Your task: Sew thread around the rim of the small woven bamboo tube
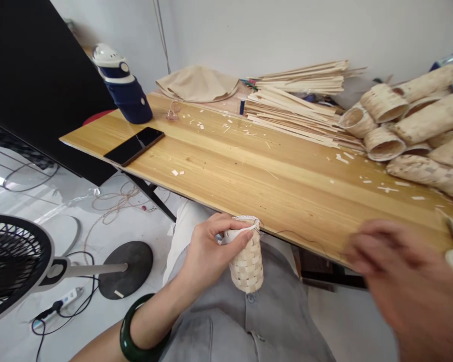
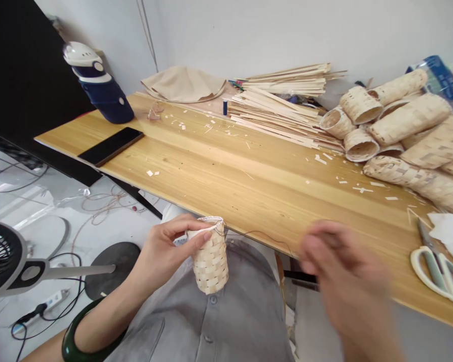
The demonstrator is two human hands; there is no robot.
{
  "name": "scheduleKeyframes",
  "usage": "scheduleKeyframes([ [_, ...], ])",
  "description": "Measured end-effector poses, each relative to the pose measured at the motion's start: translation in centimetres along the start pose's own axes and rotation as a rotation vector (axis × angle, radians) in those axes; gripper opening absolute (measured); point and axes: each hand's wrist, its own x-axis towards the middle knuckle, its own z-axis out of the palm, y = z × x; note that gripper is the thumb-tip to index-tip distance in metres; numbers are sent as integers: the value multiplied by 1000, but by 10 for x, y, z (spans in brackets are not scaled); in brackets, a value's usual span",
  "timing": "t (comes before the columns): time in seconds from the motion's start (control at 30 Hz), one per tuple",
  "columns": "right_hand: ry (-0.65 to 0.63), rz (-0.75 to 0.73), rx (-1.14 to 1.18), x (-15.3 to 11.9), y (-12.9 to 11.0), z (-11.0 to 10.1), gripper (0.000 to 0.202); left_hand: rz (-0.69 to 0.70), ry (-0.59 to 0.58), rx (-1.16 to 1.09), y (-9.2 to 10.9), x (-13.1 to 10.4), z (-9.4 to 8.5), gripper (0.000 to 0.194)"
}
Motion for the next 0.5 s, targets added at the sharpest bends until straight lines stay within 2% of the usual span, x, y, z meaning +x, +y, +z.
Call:
scheduleKeyframes([
  [0.1, -132, 234, 211, 13, -16, 46, 26, 88, 9, 27, 1, -3, 1, 9],
  [0.17, -229, 309, 224, 20, -23, 70, 35, 143, 14, 52, 1, -4, 1, 9],
  [0.23, -297, 360, 210, 25, -28, 84, 40, 192, 19, 75, 0, -4, 1, 9],
  [0.37, -295, 363, 239, 26, -28, 89, 37, 270, 52, 110, -2, -4, 1, 7],
  [0.5, -232, 213, 237, 16, -29, 84, 27, 271, 73, 123, -3, -4, 1, 8],
])
